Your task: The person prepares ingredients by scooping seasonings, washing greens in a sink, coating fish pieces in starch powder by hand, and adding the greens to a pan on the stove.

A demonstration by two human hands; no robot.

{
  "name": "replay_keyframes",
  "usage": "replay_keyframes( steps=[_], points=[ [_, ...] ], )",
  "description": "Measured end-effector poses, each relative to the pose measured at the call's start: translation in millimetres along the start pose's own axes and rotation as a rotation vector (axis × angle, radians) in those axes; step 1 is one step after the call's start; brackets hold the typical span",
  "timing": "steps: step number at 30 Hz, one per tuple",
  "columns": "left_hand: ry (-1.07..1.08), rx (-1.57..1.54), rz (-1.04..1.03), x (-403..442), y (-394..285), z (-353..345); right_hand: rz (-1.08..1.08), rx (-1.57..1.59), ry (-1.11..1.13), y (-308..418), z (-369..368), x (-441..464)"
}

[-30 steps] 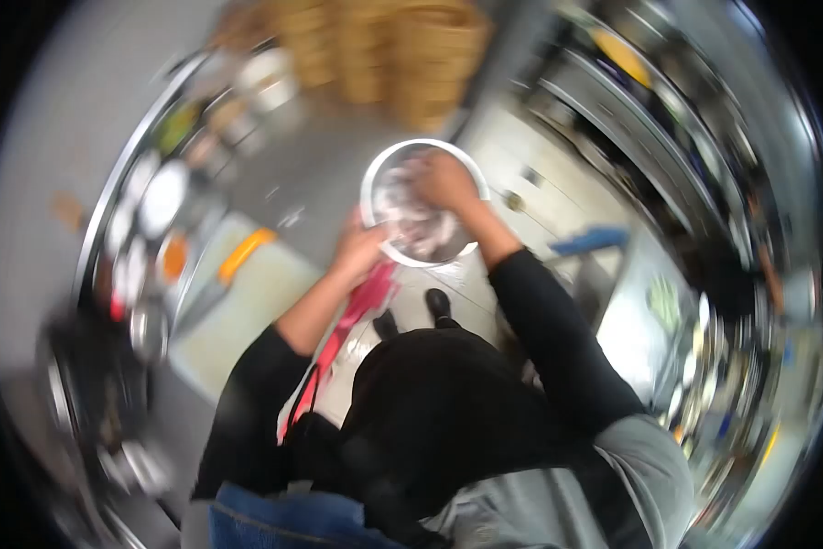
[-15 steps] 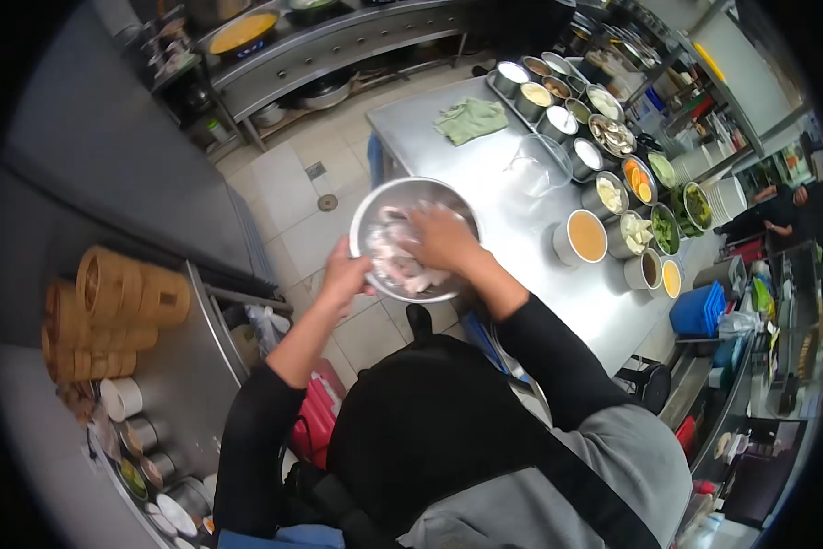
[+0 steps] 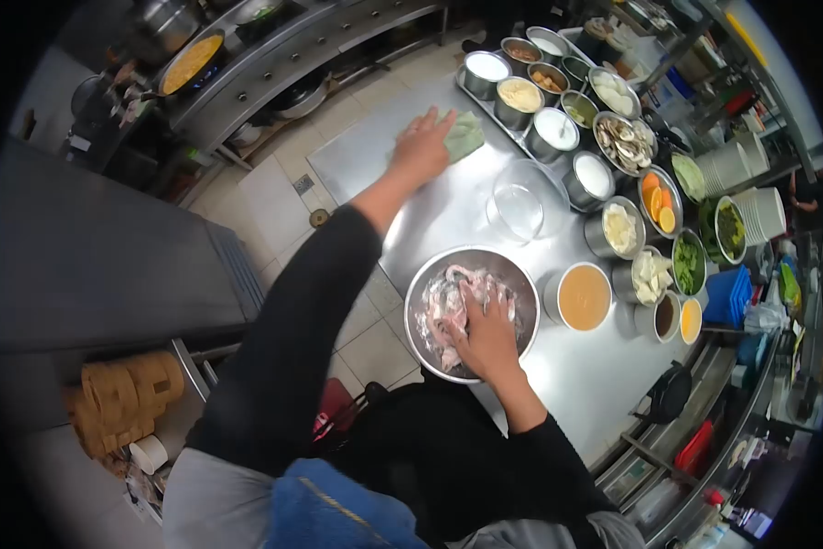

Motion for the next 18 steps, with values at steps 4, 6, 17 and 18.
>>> replay_keyframes(
  steps=[4,6,17,18],
  points=[
    [0.526,0.300,0.234,-6,9,-41,0.015,-0.066,0.026,6,0,4],
    [0.502,0.224,0.245,-38,18,-22,0.050,-0.102,0.019,8,-5,8],
    [-0.373,-0.123,0.725,-409,79,180,0.098,-0.446,0.156,-2,-33,30],
    [-0.397,-0.126,0.828,-452,70,199,0.160,-0.408,0.172,-5,-36,33]
  ],
)
Point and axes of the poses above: each hand's wrist, its own x-axis towards the middle knuckle, its own z-axis out of the back of the hand, y = z × x, the point moved 5 cm from there along x, towards the middle knuckle, and after that the axes turned 1 degree about x, right-handed, at the moved point
